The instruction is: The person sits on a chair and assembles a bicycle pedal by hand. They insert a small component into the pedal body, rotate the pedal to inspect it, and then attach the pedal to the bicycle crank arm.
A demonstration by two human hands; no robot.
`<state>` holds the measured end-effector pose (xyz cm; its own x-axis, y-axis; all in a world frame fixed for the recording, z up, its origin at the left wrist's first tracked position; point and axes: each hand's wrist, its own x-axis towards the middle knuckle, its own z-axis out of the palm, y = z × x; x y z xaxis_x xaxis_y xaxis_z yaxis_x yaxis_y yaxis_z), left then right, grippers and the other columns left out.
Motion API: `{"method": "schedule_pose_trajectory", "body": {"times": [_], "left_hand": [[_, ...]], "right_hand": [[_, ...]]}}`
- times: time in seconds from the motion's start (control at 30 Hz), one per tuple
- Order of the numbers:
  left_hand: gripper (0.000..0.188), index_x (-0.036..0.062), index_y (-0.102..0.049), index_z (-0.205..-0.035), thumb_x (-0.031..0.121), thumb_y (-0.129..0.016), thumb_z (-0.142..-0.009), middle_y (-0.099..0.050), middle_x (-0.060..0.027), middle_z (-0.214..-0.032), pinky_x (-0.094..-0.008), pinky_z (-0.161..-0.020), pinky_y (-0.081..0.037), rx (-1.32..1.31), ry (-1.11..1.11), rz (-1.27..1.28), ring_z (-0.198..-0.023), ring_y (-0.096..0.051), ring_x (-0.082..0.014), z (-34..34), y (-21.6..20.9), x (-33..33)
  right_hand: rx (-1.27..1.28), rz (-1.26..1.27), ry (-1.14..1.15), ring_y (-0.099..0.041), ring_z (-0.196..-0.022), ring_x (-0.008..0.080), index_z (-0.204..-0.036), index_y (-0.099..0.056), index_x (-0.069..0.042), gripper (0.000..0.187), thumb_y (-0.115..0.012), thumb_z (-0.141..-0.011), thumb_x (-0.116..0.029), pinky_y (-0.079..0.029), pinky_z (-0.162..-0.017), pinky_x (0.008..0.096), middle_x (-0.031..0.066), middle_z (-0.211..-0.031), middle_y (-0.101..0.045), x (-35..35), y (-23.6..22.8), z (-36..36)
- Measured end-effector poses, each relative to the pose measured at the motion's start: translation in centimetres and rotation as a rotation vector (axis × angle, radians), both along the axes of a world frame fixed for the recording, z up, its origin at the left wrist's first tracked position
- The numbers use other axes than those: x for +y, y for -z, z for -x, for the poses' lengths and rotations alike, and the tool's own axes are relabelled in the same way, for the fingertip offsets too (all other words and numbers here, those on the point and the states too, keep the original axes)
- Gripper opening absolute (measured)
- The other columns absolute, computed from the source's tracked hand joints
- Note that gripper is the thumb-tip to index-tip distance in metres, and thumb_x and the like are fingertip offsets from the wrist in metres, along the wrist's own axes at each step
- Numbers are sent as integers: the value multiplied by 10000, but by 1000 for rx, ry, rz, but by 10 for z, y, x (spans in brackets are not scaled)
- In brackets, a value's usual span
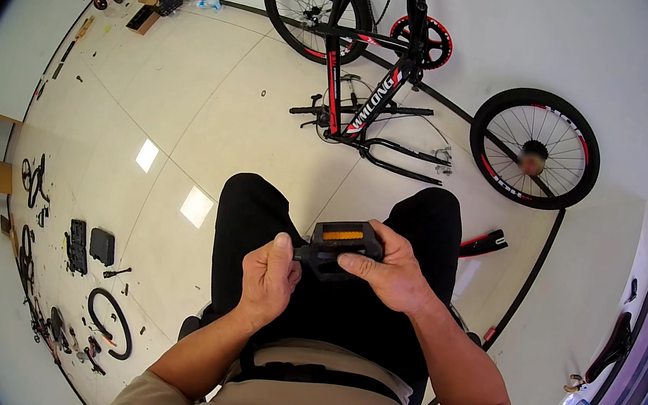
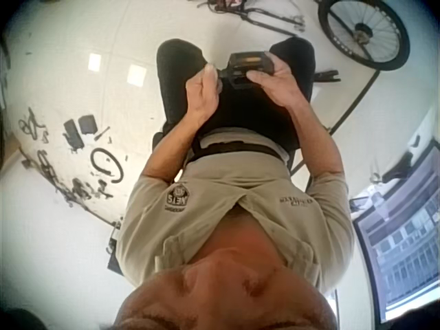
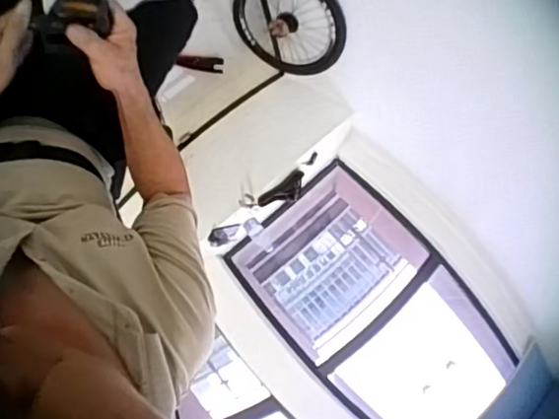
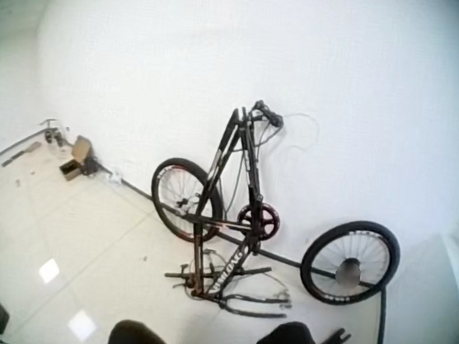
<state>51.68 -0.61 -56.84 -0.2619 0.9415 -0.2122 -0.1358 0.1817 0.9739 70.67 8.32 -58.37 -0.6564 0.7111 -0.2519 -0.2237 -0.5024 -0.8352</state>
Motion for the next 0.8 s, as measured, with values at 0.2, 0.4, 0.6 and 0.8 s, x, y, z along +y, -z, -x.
{"method": "schedule_pose_trajectory", "body": {"times": [0.2,0.4,0.6,0.8], "left_hand": [[275,22,-528,-878,226,-465,-1051,-487,-6,-647,-265,-512,-379,100,36,-130,-573,-448,-79,2,2,3],[91,5,-547,-994,92,-563,-974,-568,-111,-735,-330,-587,-470,510,103,-288,-617,-569,-226,8,3,7],[136,3,-543,-881,96,-538,-980,-554,-138,-721,-340,-565,-457,657,90,-390,-601,-564,-287,12,10,9],[301,21,-544,-840,219,-446,-1044,-498,-28,-651,-269,-536,-397,238,125,-127,-578,-472,-112,13,21,-2]], "right_hand": [[53,91,73,-621,-1035,159,-1173,-574,-9,317,-705,-887,-43,-497,-944,344,68,-1109,-652,0,-7,5],[109,182,83,-630,-1028,167,-1236,-569,6,352,-684,-906,-32,-520,-932,339,78,-1118,-659,1,-8,5],[111,176,64,-623,-1034,156,-1236,-570,9,360,-693,-902,-37,-513,-936,327,71,-1129,-654,-3,-8,8],[90,139,43,-616,-1036,148,-1230,-574,11,353,-694,-903,-39,-505,-938,319,68,-1126,-654,-3,-5,6]]}}
